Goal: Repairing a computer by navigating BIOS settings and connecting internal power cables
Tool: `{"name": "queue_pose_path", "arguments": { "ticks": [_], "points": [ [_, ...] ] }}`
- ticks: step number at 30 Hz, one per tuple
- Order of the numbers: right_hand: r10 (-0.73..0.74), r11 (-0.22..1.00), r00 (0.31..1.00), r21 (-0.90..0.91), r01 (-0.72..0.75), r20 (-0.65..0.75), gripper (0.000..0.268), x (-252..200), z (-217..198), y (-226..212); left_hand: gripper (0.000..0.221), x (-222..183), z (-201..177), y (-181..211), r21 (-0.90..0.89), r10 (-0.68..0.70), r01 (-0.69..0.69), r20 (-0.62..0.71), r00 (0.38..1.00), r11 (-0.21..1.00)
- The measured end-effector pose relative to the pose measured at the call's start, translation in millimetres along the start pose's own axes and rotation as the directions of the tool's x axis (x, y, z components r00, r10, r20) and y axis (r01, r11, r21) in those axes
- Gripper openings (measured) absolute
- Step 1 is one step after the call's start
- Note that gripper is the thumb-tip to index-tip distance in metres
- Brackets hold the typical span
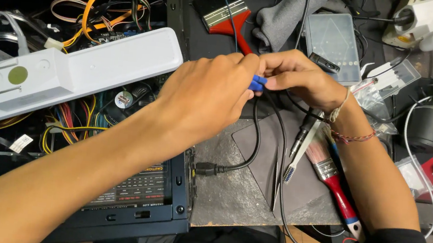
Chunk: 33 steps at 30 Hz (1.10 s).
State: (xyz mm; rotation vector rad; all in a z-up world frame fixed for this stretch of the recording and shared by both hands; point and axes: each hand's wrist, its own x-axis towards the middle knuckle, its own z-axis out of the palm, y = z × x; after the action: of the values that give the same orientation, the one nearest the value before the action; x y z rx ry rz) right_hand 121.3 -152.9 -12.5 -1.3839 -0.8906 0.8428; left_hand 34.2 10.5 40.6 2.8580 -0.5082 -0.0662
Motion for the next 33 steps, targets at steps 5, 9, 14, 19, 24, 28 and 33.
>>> {"name": "queue_pose_path", "arguments": {
  "ticks": [5, 9, 14, 19, 24, 28, 33],
  "points": [
    [-0.007, 0.983, 0.997, -0.183, -0.007, -0.074, 0.014, -8.2, -7.2, -9.2, 0.017, -0.4, 3.2, 0.7, 0.064, 0.009, -0.007, -0.038, 0.999, 0.998],
    [-0.009, 0.954, 0.996, -0.298, -0.017, -0.084, 0.008, -8.4, -5.8, -14.3, 0.023, -1.6, -2.0, 3.9, 0.066, -0.003, 0.006, -0.036, 0.999, 0.998],
    [-0.026, 0.968, 0.996, -0.249, 0.004, -0.083, 0.006, -9.9, -5.1, -16.7, 0.025, -3.2, -5.1, 5.6, 0.028, 0.001, 0.001, -0.056, 0.998, 1.0],
    [-0.043, 0.957, 0.996, -0.29, 0.018, -0.079, 0.011, -11.4, -6.1, -19.2, 0.025, -3.9, -3.5, 4.7, 0.024, 0.047, -0.044, -0.118, 0.992, 0.999],
    [-0.023, 0.95, 1.0, -0.311, 0.017, -0.014, 0.022, -10.8, -1.8, -24.1, 0.036, -5.3, -5.5, 6.0, 0.057, 0.173, -0.165, -0.185, 0.968, 0.985],
    [-0.037, 0.926, 0.999, -0.376, 0.032, -0.006, 0.024, -10.4, 0.2, -26.1, 0.031, -4.2, 0.9, 3.2, 0.057, 0.204, -0.196, -0.201, 0.958, 0.979],
    [-0.026, 0.898, 0.999, -0.438, 0.033, 0.021, 0.019, -10.4, 1.0, -30.2, 0.03, -5.2, 4.1, 0.6, 0.068, 0.341, -0.334, -0.201, 0.918, 0.94]
  ]
}}
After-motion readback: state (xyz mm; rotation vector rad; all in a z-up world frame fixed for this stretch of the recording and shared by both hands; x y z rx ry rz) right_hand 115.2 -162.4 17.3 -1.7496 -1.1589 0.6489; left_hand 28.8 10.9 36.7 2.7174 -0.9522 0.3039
